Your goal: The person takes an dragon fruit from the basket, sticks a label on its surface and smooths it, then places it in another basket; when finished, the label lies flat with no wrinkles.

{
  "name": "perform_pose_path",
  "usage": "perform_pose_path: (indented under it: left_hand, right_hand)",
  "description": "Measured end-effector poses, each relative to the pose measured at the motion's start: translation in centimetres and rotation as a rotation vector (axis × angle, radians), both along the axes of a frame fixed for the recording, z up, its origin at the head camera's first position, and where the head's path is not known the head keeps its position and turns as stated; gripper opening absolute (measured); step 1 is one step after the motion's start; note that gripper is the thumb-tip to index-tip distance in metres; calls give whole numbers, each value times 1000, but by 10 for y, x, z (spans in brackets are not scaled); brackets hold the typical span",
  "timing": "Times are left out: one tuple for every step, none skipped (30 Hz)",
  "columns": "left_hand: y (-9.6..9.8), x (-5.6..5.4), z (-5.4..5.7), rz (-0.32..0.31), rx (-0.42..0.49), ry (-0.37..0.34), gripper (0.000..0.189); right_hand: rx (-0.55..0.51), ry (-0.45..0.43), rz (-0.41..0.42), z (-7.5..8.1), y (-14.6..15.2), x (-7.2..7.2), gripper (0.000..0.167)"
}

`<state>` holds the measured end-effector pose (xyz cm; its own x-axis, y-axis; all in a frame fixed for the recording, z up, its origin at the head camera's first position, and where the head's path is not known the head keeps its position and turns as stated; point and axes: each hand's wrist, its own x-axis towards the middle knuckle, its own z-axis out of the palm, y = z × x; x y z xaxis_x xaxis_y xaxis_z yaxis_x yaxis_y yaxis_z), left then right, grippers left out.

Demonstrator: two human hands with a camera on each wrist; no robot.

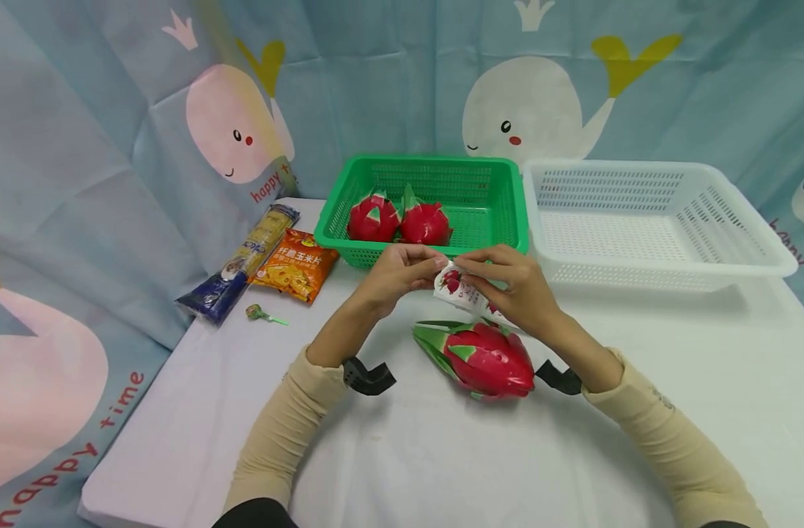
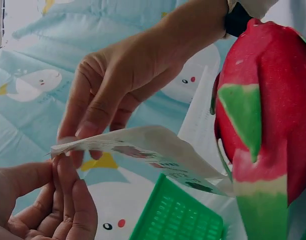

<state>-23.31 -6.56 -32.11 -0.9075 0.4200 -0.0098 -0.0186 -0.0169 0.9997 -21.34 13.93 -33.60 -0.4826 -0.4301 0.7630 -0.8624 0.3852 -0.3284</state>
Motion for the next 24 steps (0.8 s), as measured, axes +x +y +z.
perform_pose_path:
  left_hand:
    - [1,0,-1,6,10,-8,26]
    - [1,-1,-2,13,15,-10,26]
    - [1,-1,-4,21,17,-7,26]
    - [0,-2,-5,31,17,0,26]
    - [-1,-3,-6,43,10,14,25]
    - [-2,-5,-8,57,-5,32,25]
    - [-5,-7,-10,73,-23,52,25]
    - [-8,-9,-13,93,-51,79,25]
    - [-12,-11,-16,117,-79,104,25]
    - [-16,-14,-19,141,-108,126,25]
    - [-21,-17,-21,167,-137,141,25]
    - [-27,-20,-25,195,-167,152,25]
    - [-33,-22,-27,223,-201,164,24]
    - [-38,-25,-30,250,-239,171,24]
    - [-44,-27,-32,270,-276,175,23]
    - [-49,-29,-34,290,-320,182,23]
    - [-54,-30,-36,308,-385,202,23]
    - [-58,-31,-38,327,-459,226,22]
    - [-62,-31,-39,343,-537,259,21]
    - [-65,-30,-40,360,-607,296,21]
    - [-66,-29,-41,374,-671,337,21]
    - [-66,-27,-40,383,-715,374,20]
    - [-64,-24,-38,377,-744,415,20]
    - [-60,-21,-35,354,-738,446,20]
  right_hand:
    - [-8,14,0,-1,0,0,33]
    - [-15,25,-1,-2,-1,0,31]
    - [-23,29,-2,-2,-1,0,30]
    - [-33,23,-1,-3,-1,0,28]
    - [-50,5,2,-3,-2,0,27]
    - [-70,-23,8,-3,-1,0,25]
    - [-92,-57,11,-2,-1,0,24]
    - [-117,-99,12,-1,0,0,23]
    - [-147,-145,14,0,2,0,21]
    - [-175,-192,10,1,4,1,20]
    - [-196,-232,-1,2,6,2,18]
    - [-208,-266,-20,3,9,2,15]
    - [-207,-296,-44,5,11,2,14]
    - [-202,-327,-65,6,14,2,12]
    - [-186,-353,-86,7,17,3,11]
    - [-165,-376,-105,8,19,3,11]
    - [-143,-399,-120,9,22,3,11]
    - [-122,-422,-131,9,24,3,12]
    - [-102,-444,-136,9,26,3,13]
    - [-84,-466,-138,9,27,4,13]
    - [-69,-485,-140,10,28,4,14]
    - [-54,-504,-141,9,29,4,15]
    - [-41,-521,-141,9,30,4,15]
    - [-29,-534,-141,9,31,5,16]
